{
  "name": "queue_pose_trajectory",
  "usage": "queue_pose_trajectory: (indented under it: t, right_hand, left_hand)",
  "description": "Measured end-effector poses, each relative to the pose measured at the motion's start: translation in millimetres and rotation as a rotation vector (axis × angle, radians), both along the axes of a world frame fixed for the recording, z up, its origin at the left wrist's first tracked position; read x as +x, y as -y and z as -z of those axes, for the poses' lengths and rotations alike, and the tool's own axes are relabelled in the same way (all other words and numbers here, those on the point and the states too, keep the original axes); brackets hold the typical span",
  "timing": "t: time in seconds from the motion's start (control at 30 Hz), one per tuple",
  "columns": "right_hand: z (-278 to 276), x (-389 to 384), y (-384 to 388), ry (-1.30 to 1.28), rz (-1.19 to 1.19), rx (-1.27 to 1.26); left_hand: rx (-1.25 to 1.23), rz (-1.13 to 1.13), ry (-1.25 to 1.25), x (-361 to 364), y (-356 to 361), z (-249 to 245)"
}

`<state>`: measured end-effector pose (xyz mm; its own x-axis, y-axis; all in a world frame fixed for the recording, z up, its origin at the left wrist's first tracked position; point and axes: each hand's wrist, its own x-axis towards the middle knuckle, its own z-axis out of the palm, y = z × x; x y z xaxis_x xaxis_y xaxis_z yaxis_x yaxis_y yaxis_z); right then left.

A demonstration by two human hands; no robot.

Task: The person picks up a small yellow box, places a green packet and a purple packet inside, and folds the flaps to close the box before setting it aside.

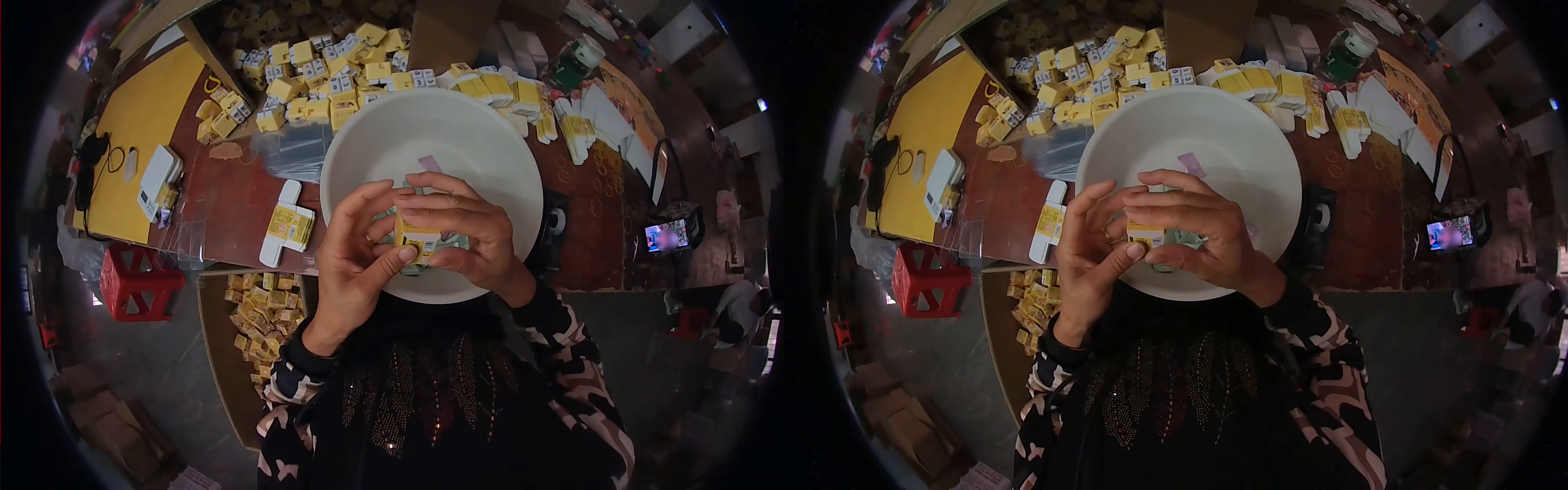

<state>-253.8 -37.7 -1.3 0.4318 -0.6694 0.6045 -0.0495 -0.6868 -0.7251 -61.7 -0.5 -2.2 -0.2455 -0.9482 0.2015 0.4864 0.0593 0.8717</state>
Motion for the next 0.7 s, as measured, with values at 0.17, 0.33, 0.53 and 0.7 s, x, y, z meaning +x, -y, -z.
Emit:
queue_pose_trajectory:
  t: [0.17,0.33,0.53,0.7]
  right_hand:
    - [0.1,3.9,-4.6,-0.014,0.058,0.111]
    - [-0.8,4.7,-3.8,0.014,0.093,0.178]
    - [-0.8,3.1,0.1,0.125,0.025,0.382]
    - [-2.4,6.0,-1.3,0.117,0.076,0.346]
  left_hand:
    - [-0.055,-0.091,0.099,-3.7,-3.3,2.2]
    - [-0.077,-0.123,0.174,-5.2,-3.4,0.4]
    - [-0.045,-0.109,0.209,-3.3,-4.5,-1.6]
    - [-0.033,-0.089,0.213,-2.4,-3.2,1.3]
